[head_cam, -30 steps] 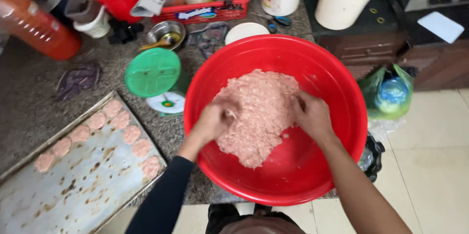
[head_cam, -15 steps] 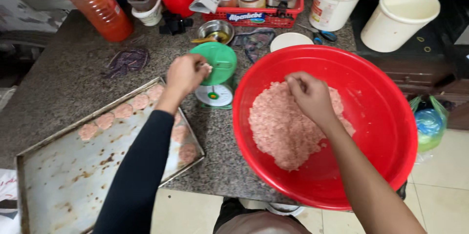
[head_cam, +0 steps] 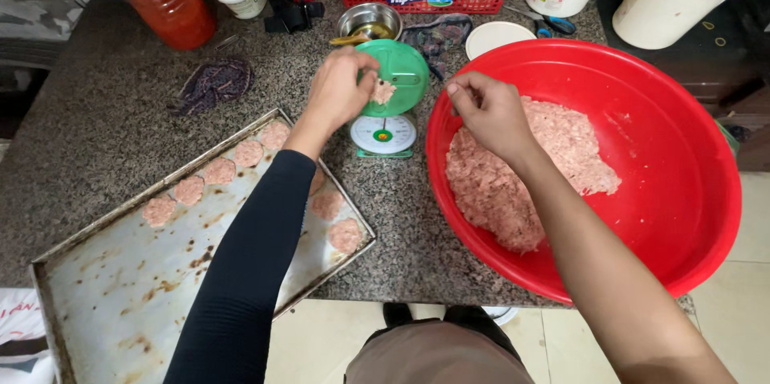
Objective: The person prepares meat patties by portioning ground meat from a large bowl, weighing it on a scale, and flattening the portions onto a metal tray by hand.
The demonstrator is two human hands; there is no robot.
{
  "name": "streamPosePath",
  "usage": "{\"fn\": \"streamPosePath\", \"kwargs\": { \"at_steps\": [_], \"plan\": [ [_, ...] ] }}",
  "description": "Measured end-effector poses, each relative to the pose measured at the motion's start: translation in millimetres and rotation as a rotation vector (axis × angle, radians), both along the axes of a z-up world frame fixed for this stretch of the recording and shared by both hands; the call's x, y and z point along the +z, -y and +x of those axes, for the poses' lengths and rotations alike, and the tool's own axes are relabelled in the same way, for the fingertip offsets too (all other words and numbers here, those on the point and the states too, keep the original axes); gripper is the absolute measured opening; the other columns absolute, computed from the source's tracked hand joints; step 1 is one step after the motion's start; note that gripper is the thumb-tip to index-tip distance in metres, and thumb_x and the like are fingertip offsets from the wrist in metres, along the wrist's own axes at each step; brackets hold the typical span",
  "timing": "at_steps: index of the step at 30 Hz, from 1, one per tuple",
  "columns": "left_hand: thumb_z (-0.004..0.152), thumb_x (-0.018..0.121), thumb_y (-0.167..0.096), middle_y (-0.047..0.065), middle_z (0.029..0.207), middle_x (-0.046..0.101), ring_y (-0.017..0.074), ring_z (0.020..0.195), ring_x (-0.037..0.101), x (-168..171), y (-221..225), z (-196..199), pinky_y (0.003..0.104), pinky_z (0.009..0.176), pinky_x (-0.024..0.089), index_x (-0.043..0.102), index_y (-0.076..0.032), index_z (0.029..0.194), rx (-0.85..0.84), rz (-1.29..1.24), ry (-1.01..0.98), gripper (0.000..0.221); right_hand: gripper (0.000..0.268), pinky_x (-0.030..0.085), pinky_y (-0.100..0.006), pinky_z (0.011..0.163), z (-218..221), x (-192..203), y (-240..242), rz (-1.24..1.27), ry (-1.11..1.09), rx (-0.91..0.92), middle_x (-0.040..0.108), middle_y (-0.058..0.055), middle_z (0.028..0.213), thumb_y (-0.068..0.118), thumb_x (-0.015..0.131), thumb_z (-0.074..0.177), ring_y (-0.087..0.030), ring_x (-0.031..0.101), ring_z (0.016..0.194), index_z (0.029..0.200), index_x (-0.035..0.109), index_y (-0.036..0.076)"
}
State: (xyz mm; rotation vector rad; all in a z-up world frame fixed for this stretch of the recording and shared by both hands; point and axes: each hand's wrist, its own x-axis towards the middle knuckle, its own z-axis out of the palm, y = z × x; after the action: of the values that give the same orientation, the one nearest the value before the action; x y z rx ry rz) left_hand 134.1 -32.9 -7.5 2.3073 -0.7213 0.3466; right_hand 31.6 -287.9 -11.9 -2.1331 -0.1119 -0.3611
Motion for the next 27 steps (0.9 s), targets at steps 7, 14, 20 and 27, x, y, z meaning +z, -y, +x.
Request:
{"fn": "streamPosePath", "kwargs": {
  "at_steps": [7,14,20,27],
  "plan": [
    [0.088,0.068,-0.007,0.018,0.099,0.071,0.0392,0.097,0.068,2,-5,1,0.05,0.086,0.054,0.075,-0.004,0.095,-0.038,-0.067,0.057,0.011,0.026,0.049,-0.029,0.06,5,3,-14,-0.067,-0.041,-0.045,0.07,-0.005,0.074,0.028,0.065,0.102,-0.009,0.059,0.064,0.107,0.073,0.004],
    [0.095,0.061,-0.011,0.022,0.115,0.07,0.0421,0.104,0.066,-25,4,-1,0.051,0.091,0.053,0.073,-0.002,0.113,-0.108,0.017,0.04,0.024,0.025,0.05,-0.029,0.061,5,4,-17,-0.088,-0.013,-0.056,0.07,-0.003,0.075,0.028,0.065,0.102,-0.009,0.062,0.065,0.107,0.073,0.004],
    [0.092,0.065,-0.016,0.023,0.119,0.07,0.0394,0.11,0.065,-21,16,-15,0.053,0.096,0.05,0.072,0.001,0.112,-0.147,0.129,0.36,0.027,0.024,0.05,-0.027,0.056,-12,-4,12,0.008,-0.118,-0.128,0.069,-0.003,0.072,0.027,0.064,0.102,-0.007,0.062,0.06,0.108,0.074,0.005],
    [0.09,0.064,-0.009,0.016,0.107,0.072,0.0367,0.107,0.067,-10,82,-56,0.047,0.091,0.054,0.073,-0.003,0.105,-0.473,-0.086,0.085,0.019,0.023,0.05,-0.026,0.055,-56,-27,77,0.123,-0.151,-0.309,0.069,-0.002,0.075,0.024,0.062,0.104,-0.008,0.061,0.06,0.108,0.073,0.004]
  ]
}}
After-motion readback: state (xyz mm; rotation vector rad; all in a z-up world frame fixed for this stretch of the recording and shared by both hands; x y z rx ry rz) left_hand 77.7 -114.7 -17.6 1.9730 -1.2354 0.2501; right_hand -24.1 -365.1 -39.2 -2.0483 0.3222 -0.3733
